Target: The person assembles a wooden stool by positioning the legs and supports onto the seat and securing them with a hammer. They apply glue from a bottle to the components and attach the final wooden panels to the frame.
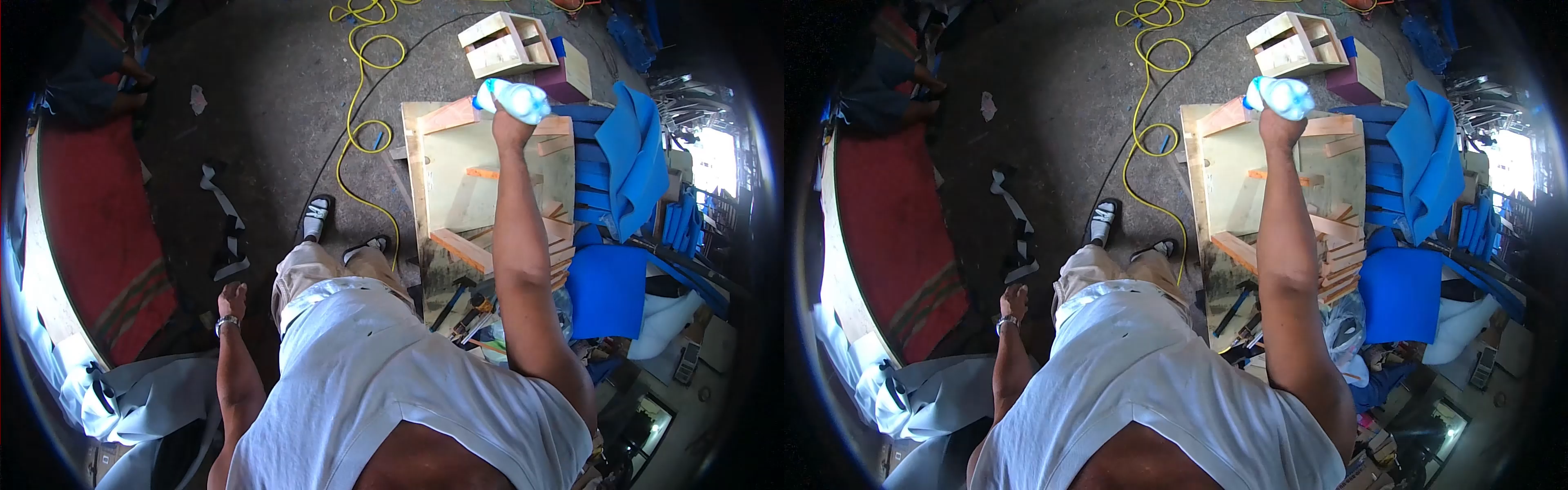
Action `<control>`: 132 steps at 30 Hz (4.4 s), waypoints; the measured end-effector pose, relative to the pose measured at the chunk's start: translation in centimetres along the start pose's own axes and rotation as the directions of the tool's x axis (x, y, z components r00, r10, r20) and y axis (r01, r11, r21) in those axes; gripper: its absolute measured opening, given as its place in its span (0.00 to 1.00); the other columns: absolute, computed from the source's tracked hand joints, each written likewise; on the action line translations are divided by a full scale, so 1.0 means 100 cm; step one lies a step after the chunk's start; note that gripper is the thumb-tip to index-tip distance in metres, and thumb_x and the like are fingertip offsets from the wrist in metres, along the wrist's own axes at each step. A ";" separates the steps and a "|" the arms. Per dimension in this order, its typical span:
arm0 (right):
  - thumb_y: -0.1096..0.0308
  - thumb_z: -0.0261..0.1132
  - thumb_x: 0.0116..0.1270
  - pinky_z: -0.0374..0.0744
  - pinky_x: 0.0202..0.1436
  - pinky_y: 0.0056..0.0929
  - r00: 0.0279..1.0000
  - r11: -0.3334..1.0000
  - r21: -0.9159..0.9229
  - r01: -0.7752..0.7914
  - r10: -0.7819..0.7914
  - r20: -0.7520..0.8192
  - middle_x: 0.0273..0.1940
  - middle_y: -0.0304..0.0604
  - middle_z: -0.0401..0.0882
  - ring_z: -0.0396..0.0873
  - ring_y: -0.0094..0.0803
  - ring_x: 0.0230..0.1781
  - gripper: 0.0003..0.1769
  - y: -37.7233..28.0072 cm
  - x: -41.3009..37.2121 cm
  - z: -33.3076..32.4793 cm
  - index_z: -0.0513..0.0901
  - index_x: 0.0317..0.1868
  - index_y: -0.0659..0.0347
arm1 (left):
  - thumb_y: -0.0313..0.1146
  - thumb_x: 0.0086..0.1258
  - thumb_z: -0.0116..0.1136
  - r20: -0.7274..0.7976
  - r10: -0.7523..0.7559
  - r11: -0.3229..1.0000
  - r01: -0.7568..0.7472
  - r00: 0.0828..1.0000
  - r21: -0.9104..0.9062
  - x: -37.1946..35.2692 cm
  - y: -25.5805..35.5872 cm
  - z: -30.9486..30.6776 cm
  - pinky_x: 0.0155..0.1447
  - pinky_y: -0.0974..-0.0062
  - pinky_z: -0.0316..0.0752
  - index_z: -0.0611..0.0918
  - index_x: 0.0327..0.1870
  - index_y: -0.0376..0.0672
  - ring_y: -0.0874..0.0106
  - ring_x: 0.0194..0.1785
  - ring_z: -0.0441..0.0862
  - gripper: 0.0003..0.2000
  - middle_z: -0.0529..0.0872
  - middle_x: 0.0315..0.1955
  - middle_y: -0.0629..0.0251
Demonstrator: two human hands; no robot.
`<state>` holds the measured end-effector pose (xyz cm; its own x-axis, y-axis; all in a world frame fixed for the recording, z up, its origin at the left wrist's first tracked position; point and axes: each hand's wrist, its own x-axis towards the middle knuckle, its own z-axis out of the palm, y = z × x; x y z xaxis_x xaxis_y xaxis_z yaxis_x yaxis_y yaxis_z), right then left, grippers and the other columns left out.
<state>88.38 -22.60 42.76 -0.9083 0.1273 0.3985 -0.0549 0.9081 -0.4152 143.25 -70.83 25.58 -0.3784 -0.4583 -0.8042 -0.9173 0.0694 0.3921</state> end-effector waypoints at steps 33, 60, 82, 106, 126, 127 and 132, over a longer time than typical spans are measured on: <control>0.61 0.77 0.54 0.75 0.54 0.45 0.993 0.995 -0.101 -0.008 0.020 0.121 0.43 0.49 0.80 0.78 0.46 0.47 0.23 0.013 -0.065 -0.064 0.80 0.47 0.62 | 0.40 0.69 0.60 -0.001 0.101 0.993 -0.101 0.995 -0.061 0.042 0.060 -0.034 0.31 0.74 0.75 0.83 0.50 0.44 0.76 0.29 0.79 0.14 0.82 0.28 0.69; 0.66 0.64 0.68 0.78 0.44 0.35 0.913 0.846 -0.532 0.027 -0.238 -0.332 0.32 0.45 0.81 0.80 0.38 0.34 0.07 0.097 -0.329 -0.205 0.81 0.34 0.59 | 0.40 0.67 0.62 0.272 0.204 0.894 -0.292 0.940 0.340 0.109 0.242 0.003 0.30 0.72 0.75 0.85 0.45 0.42 0.76 0.27 0.80 0.13 0.85 0.25 0.70; 0.72 0.64 0.58 0.79 0.37 0.38 0.946 0.796 -0.598 -0.091 -0.119 -0.302 0.33 0.44 0.82 0.80 0.42 0.31 0.04 0.148 -0.335 -0.203 0.83 0.35 0.56 | 0.37 0.68 0.63 0.333 0.061 0.964 -0.142 0.941 0.223 0.119 0.180 -0.013 0.20 0.76 0.65 0.84 0.42 0.43 0.79 0.19 0.72 0.09 0.79 0.21 0.73; 0.63 0.81 0.51 0.75 0.62 0.38 0.795 0.918 0.095 -0.385 0.382 -0.471 0.49 0.44 0.82 0.80 0.40 0.52 0.32 0.413 -0.184 -0.324 0.77 0.54 0.62 | 0.39 0.67 0.63 0.095 0.094 0.930 -0.122 0.991 0.347 -0.086 0.096 0.135 0.25 0.76 0.73 0.84 0.48 0.41 0.77 0.25 0.79 0.14 0.83 0.26 0.68; 0.66 0.72 0.59 0.78 0.53 0.38 0.919 0.946 -0.050 -0.319 0.296 -0.262 0.43 0.49 0.83 0.81 0.45 0.47 0.16 0.442 -0.134 -0.326 0.82 0.46 0.63 | 0.40 0.68 0.61 0.087 0.258 0.852 -0.269 0.962 0.449 -0.111 0.079 0.170 0.29 0.74 0.76 0.84 0.49 0.43 0.76 0.31 0.81 0.14 0.85 0.32 0.68; 0.66 0.72 0.59 0.78 0.53 0.39 0.914 0.940 -0.079 -0.331 0.299 -0.274 0.44 0.49 0.83 0.81 0.46 0.48 0.16 0.447 -0.134 -0.316 0.82 0.46 0.63 | 0.40 0.68 0.61 0.080 0.214 0.867 -0.227 0.974 0.443 -0.123 0.093 0.177 0.30 0.74 0.76 0.84 0.49 0.43 0.76 0.31 0.81 0.14 0.85 0.31 0.68; 0.64 0.71 0.60 0.81 0.49 0.37 0.920 0.901 -0.211 -0.380 0.344 -0.189 0.41 0.48 0.85 0.84 0.43 0.44 0.14 0.423 -0.145 -0.312 0.82 0.44 0.60 | 0.40 0.68 0.62 0.091 0.170 0.873 -0.193 0.981 0.448 -0.118 0.101 0.177 0.30 0.74 0.76 0.84 0.49 0.43 0.76 0.30 0.81 0.14 0.86 0.30 0.67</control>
<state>112.11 26.44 44.90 -0.7761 0.5045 0.3784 0.3828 0.8537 -0.3531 136.27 -49.05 31.13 -0.5387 -0.3572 -0.7630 -0.7833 0.5458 0.2976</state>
